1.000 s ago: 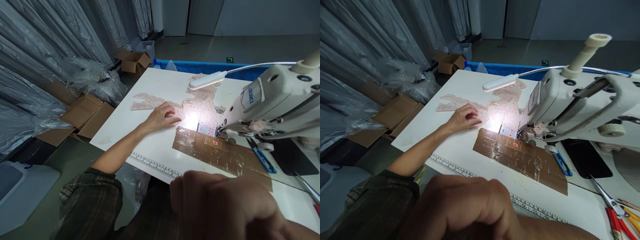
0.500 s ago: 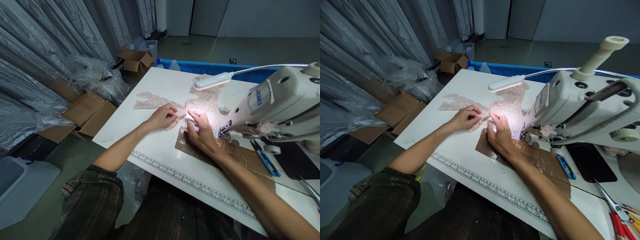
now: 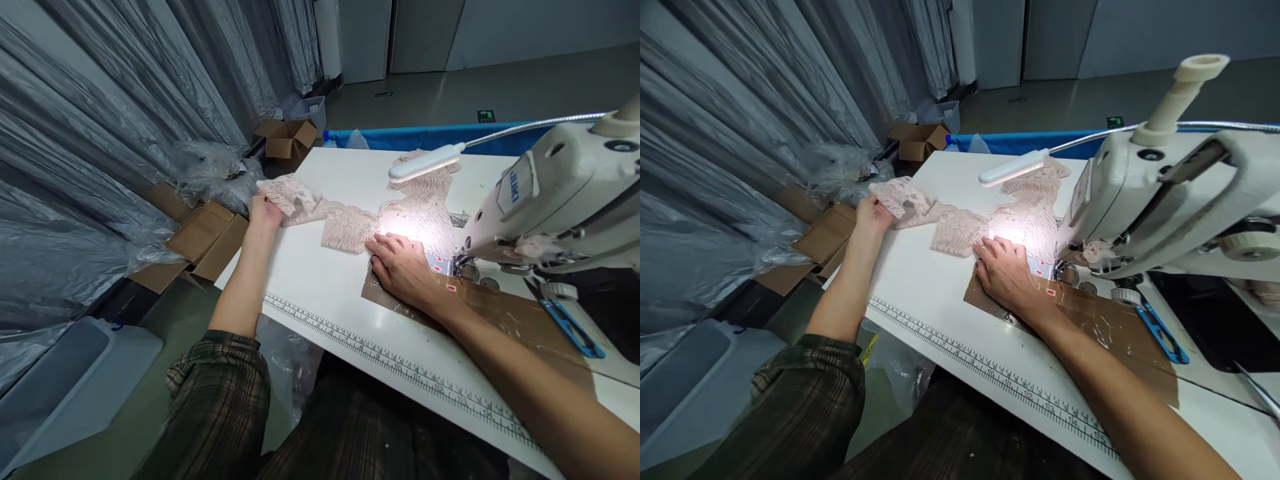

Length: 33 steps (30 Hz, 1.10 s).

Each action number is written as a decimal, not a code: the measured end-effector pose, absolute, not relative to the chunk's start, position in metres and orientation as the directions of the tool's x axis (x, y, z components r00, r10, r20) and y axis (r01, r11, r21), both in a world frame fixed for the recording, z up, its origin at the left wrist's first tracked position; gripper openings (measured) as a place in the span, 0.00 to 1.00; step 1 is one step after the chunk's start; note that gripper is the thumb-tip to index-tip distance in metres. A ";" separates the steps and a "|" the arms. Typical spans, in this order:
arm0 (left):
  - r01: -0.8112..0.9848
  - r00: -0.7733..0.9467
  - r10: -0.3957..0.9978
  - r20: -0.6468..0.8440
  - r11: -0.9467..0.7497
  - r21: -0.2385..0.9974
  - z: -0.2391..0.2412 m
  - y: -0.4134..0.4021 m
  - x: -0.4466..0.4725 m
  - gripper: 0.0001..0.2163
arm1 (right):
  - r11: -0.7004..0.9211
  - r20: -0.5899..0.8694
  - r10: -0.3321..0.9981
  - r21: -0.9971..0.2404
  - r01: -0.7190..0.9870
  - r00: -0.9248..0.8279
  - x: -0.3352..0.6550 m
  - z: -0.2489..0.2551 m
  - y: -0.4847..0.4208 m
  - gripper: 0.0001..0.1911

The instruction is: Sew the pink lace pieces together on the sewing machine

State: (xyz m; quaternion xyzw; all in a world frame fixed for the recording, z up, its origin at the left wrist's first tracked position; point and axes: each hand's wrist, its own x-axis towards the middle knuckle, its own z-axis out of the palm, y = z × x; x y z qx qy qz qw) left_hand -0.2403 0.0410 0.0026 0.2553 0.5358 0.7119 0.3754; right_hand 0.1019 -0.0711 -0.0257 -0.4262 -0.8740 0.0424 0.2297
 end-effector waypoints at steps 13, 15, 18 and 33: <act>-0.023 -0.696 0.675 0.242 -0.358 0.933 0.071 -0.072 -0.331 0.14 | 0.650 0.454 0.744 -0.324 0.687 -0.490 0.101 -0.032 -0.071 0.20; -0.027 -0.651 0.704 0.284 -0.395 0.918 0.073 -0.085 -0.310 0.13 | 0.620 0.490 0.772 -0.440 0.650 -0.404 0.101 -0.026 -0.072 0.19; 0.026 -0.500 0.805 0.319 -0.354 0.935 0.069 -0.105 -0.256 0.12 | 0.448 0.346 0.890 -0.787 0.424 -0.297 0.099 -0.008 -0.080 0.19; 0.235 0.911 0.413 -0.023 -0.472 0.849 0.056 -0.148 -0.054 0.07 | -0.261 -0.206 0.771 -0.965 -0.005 -0.603 0.164 0.038 -0.203 0.22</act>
